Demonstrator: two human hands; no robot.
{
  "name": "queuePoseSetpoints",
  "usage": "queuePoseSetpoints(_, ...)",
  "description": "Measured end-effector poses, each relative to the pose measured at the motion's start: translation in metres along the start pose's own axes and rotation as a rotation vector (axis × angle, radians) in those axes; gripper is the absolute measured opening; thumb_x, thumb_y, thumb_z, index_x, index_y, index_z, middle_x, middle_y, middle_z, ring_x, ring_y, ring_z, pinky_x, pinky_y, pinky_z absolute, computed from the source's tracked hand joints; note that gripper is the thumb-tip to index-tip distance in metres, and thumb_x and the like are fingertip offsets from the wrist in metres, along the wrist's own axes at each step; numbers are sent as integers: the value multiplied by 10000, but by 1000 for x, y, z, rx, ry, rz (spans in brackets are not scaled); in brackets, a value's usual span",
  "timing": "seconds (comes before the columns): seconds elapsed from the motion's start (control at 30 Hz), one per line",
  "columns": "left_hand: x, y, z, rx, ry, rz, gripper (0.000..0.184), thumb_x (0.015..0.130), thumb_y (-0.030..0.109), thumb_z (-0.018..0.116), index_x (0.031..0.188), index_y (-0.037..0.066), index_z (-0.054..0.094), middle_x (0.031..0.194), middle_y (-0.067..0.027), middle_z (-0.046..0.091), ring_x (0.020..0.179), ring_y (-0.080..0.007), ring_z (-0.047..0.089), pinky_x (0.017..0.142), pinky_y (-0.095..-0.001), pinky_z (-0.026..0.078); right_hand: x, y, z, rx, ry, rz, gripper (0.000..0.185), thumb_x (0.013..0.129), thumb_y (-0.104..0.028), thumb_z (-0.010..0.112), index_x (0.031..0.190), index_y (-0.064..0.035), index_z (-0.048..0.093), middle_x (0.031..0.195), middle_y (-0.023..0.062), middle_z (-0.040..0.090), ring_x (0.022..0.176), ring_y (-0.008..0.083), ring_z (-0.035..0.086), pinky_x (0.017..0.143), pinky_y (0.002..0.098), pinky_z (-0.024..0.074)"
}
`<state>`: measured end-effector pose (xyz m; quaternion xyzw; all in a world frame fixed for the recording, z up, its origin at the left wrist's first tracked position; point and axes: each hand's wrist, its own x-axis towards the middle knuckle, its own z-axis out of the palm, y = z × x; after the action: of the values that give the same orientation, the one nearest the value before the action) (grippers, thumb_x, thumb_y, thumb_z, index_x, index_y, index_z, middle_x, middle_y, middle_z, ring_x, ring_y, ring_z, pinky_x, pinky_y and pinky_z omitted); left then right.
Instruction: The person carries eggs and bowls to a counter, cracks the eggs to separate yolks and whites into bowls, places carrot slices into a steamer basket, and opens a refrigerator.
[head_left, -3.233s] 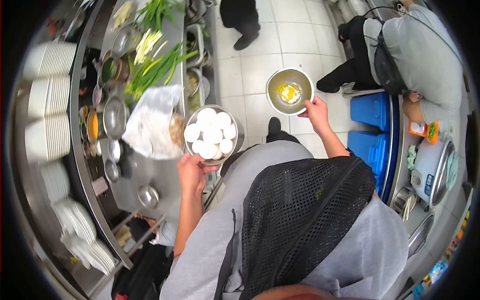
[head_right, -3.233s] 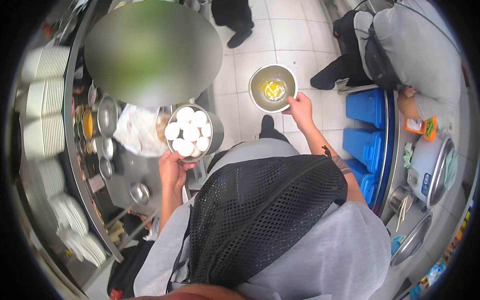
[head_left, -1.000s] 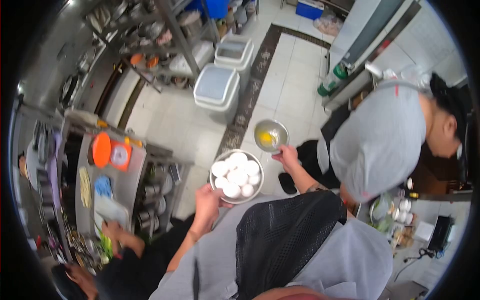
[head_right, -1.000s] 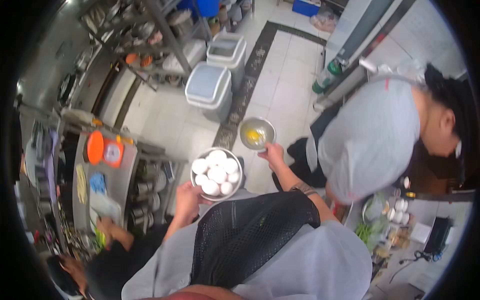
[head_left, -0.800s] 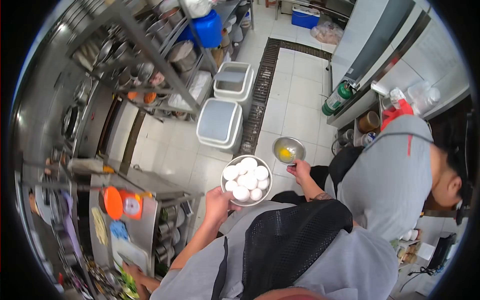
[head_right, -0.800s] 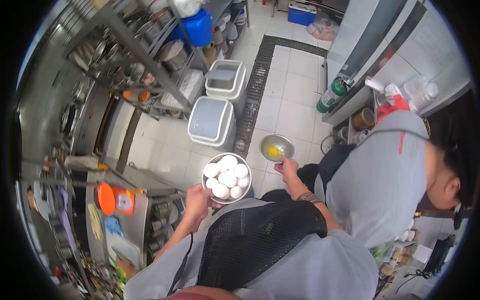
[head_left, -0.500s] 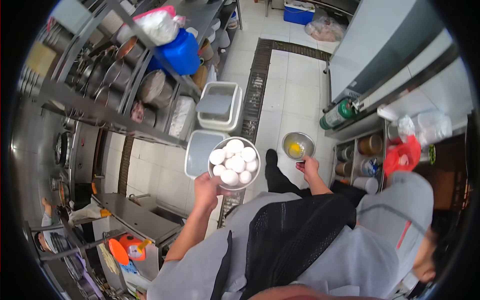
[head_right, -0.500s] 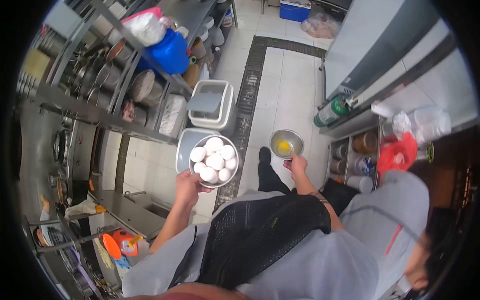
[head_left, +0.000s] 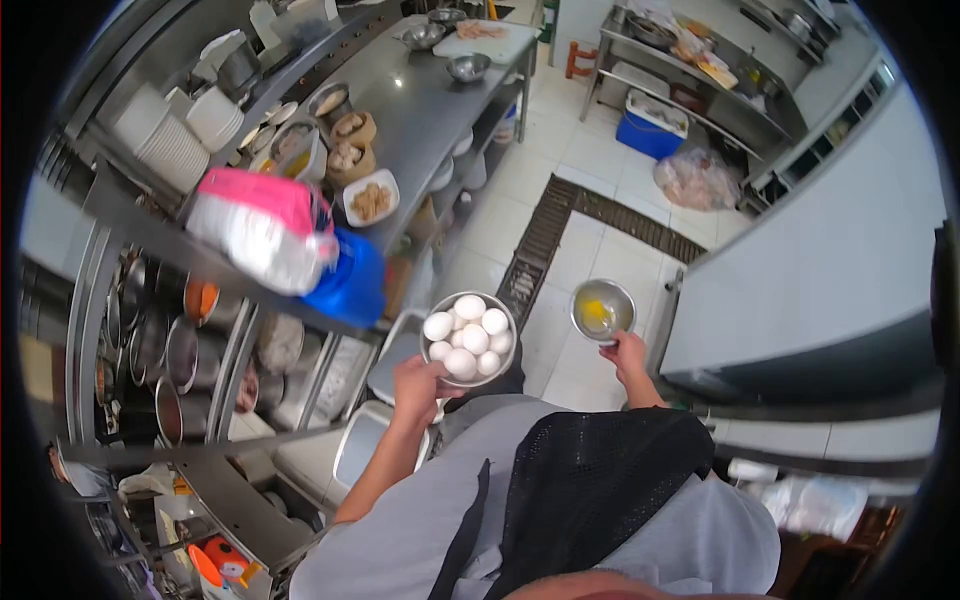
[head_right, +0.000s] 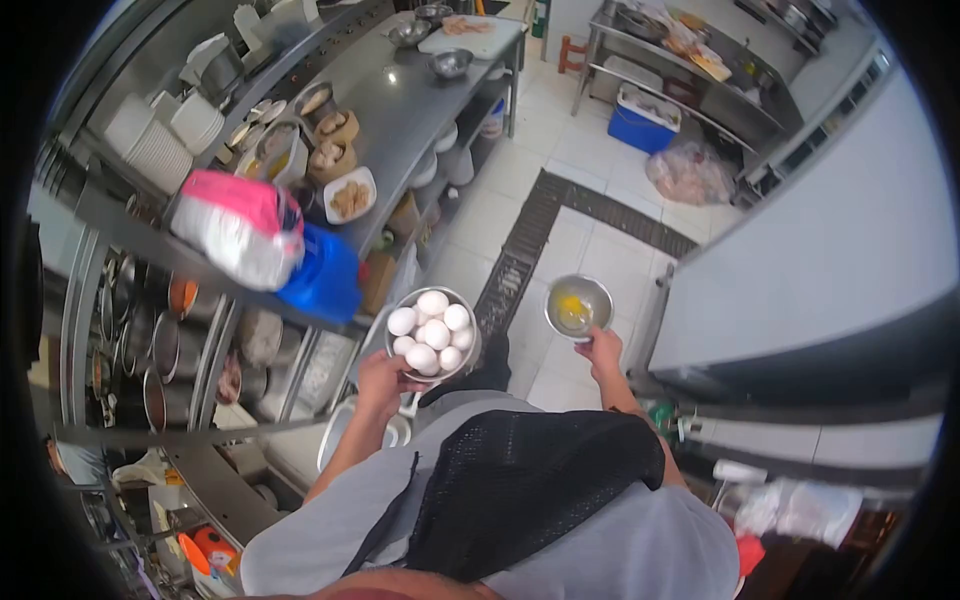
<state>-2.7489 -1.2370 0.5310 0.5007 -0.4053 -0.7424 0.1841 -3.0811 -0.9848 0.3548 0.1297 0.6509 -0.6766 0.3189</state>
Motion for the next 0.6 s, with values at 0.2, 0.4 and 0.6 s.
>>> queuePoseSetpoints(0.2,154,92,84,-72,12,29,278,824,-57,565,1075,-159,625,988,-256,696,740,-340,745,560,-391,672,123,-81,21,13,41,15,148,860,-67,618,969,-20,529,872,157,592,662,326,676,642,492,630)
queuePoseSetpoints(0.4,299,179,139,-98,141,43,293,829,-58,577,1106,-150,598,1003,-251,693,802,-373,754,565,-392,664,242,-188,76,-20,84,-17,199,842,-56,605,984,65,533,867,191,645,689,339,721,585,436,655)
queuePoseSetpoints(0.6,414,237,186,-296,363,155,248,843,-76,564,1079,-150,570,1075,-283,650,806,-396,734,555,-394,659,426,-288,178,-79,-68,-51,151,853,-88,596,941,33,567,849,182,644,680,328,712,616,442,641)
